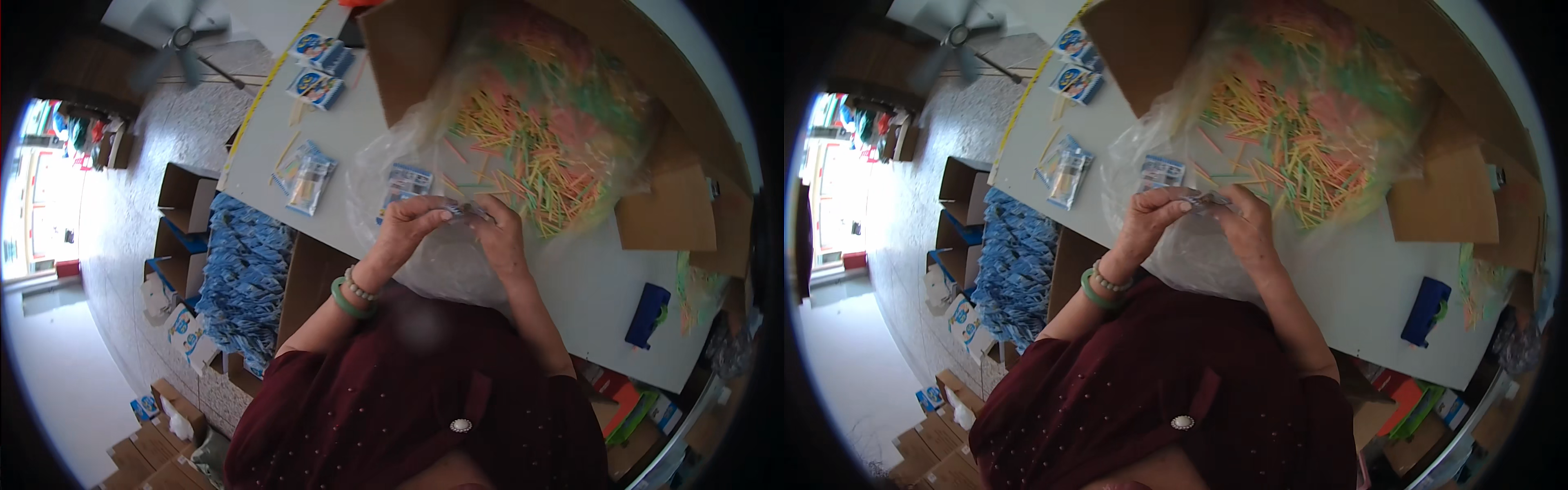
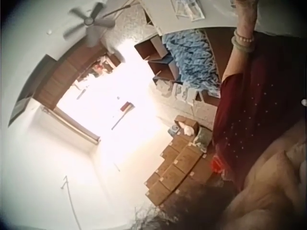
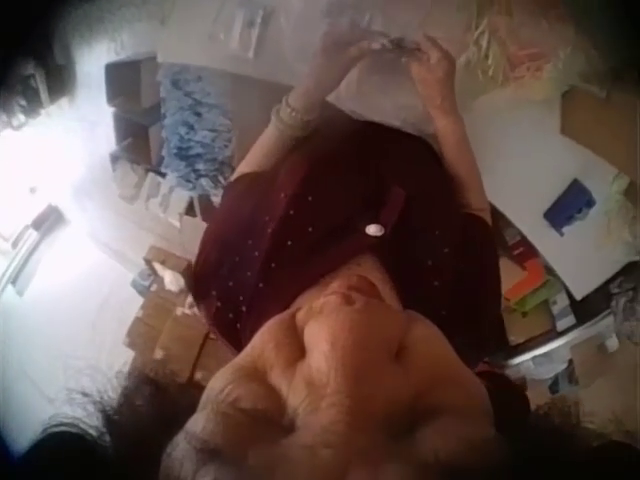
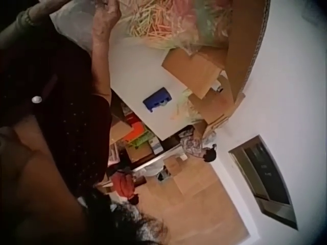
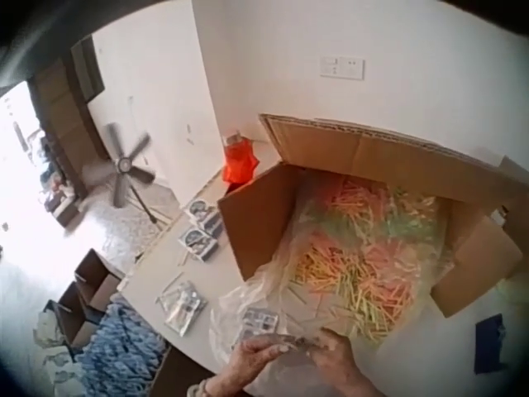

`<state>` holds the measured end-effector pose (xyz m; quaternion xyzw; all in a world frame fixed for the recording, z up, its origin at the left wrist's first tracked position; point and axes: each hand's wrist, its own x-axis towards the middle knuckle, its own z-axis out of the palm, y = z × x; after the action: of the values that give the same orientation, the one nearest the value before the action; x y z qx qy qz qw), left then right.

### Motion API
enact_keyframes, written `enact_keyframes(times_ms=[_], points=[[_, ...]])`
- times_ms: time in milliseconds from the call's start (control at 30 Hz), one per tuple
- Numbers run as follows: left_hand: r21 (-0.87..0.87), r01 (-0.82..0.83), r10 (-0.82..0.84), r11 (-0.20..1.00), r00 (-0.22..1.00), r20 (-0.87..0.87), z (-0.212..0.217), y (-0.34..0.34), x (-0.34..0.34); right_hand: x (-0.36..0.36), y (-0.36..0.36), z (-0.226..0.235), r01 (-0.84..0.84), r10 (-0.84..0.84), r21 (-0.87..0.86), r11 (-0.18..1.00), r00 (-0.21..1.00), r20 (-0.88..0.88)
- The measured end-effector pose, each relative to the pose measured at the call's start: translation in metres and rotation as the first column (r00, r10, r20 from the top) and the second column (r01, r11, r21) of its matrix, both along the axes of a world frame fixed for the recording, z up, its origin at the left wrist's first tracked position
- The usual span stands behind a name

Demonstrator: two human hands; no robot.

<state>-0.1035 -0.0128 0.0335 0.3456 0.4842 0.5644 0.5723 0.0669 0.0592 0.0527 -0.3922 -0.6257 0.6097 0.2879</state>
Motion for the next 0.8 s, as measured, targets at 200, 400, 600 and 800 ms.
enact_keyframes(times_ms=[200,400,600,800], points=[[0.152,-0.047,0.086,0.987,0.960,-0.266,0.003,-0.006,-0.002,-0.001,-0.005,-0.019,0.001,-0.002,-0.038,0.999,1.000,-0.027],[0.042,-0.483,0.452,0.874,0.780,-0.432,0.002,-0.027,-0.062,-0.017,-0.017,-0.013,-0.229,0.219,0.333,0.915,0.973,0.066],[0.151,-0.310,0.119,0.939,-0.121,-0.986,-0.038,-0.004,-0.134,0.042,0.016,-0.006,-0.068,-0.136,0.542,0.837,0.935,0.327],[0.465,0.013,0.465,0.885,-0.033,-0.885,0.004,0.017,-0.046,0.100,0.046,0.011,-0.093,-0.477,0.612,0.785,0.539,0.694]])
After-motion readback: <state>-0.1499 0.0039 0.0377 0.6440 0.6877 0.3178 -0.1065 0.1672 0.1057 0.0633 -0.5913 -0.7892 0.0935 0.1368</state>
